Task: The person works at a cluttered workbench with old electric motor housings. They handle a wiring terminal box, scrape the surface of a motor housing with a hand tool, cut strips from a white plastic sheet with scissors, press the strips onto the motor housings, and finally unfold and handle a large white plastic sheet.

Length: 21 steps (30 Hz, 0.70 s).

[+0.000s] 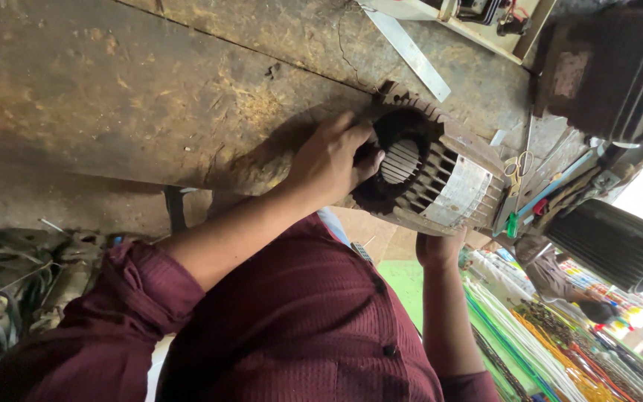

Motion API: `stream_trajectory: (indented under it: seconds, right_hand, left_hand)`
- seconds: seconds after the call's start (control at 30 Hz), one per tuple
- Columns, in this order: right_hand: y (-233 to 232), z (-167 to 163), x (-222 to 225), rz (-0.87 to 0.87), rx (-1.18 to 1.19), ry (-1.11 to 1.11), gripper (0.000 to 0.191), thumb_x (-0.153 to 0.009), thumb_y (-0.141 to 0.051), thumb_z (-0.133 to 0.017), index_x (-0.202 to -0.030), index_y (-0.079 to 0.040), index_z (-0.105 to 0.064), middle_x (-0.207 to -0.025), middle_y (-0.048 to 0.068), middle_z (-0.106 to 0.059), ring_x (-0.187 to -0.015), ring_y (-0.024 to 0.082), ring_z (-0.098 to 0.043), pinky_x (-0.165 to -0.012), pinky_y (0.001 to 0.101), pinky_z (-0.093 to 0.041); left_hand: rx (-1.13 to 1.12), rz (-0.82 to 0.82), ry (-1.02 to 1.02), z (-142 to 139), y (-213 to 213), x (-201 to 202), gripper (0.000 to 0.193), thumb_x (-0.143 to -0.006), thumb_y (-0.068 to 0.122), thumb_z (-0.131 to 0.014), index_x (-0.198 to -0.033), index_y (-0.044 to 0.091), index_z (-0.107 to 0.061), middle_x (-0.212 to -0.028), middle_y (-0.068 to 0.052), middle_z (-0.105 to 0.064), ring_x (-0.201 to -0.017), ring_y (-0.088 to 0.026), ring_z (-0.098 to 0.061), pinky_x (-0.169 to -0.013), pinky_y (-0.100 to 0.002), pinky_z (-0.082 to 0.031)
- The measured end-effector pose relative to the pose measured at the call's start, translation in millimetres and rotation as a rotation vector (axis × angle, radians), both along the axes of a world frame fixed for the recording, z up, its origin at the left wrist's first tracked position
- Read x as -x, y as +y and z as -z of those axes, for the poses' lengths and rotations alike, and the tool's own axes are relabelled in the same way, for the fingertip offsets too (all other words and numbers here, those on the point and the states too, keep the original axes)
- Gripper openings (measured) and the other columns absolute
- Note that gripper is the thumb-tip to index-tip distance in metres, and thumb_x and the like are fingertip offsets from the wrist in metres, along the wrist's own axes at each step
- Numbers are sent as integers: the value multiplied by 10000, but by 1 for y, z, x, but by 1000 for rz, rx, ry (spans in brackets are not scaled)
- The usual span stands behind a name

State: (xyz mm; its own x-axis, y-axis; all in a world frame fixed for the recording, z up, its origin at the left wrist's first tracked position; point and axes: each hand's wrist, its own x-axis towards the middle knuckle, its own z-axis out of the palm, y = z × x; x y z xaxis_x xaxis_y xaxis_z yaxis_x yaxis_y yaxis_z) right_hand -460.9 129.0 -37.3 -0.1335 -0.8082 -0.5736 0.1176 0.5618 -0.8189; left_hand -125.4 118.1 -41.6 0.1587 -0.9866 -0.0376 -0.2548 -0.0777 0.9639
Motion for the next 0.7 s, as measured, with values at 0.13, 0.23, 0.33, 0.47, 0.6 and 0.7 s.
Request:
stream_trajectory:
  seconds: [0.13, 0.23, 0.33, 0.47, 0.6, 0.7]
  right_hand:
    - [2, 9, 9, 21, 5, -23, 318, -1028, -166, -605, -1329, -63, -588, -1235, 51, -659, -1123, 198, -642, -986, 355, -514]
    - [3, 12, 5, -327, 105, 413, 304, -994, -107, -577, -1287, -28, -604, -1183, 81, -673, -1063, 186, -623, -933, 348, -518]
    - [1, 12, -3, -139, 78, 191, 271, -993, -106, -564, -1251, -43, -618, -1157, 54, -683, -1051, 160, -632, -920, 322, -520]
    - [-14, 11, -5, -490, 187, 483, 239, -993, -92, -548, -1185, -22, -672, -1133, 32, -706, -1029, 123, -621, -896, 318, -523]
    - [-39, 17, -2, -688, 581, 882, 215, -824, -53, -725, -1012, 41, -683, -955, 140, -707, -872, 241, -657, -787, 371, -528]
    - [-51, 13, -12, -686, 630, 820, 258, -763, -34, -740, -1011, 17, -692, -975, 161, -703, -836, 285, -678, -734, 382, -551]
  left_hand:
    - [64, -1, 11, 1, 4, 1, 262, -953, 237, -742, -1118, 46, -674, -1063, -168, -677, -969, -374, -671, -847, -454, -551]
    - [25, -44, 100, 0, 11, -1, 223, -992, 208, -702, -1147, 52, -663, -1081, -164, -677, -979, -358, -678, -849, -447, -554]
    - [52, -51, 78, -6, 13, -3, 176, -1000, 184, -692, -1133, 68, -683, -1074, -171, -678, -986, -377, -671, -854, -453, -552]
    - [119, 45, -52, -17, 8, 0, 185, -960, 181, -713, -1117, 83, -710, -1037, -178, -683, -964, -399, -657, -820, -474, -528]
    - [195, 123, -266, -22, 5, 5, 208, -922, 64, -682, -1126, 74, -719, -975, -190, -668, -982, -412, -631, -847, -502, -511]
    - [166, 192, -404, -17, 5, 7, 246, -832, 15, -693, -1077, -10, -692, -952, -217, -652, -973, -428, -626, -854, -510, -515]
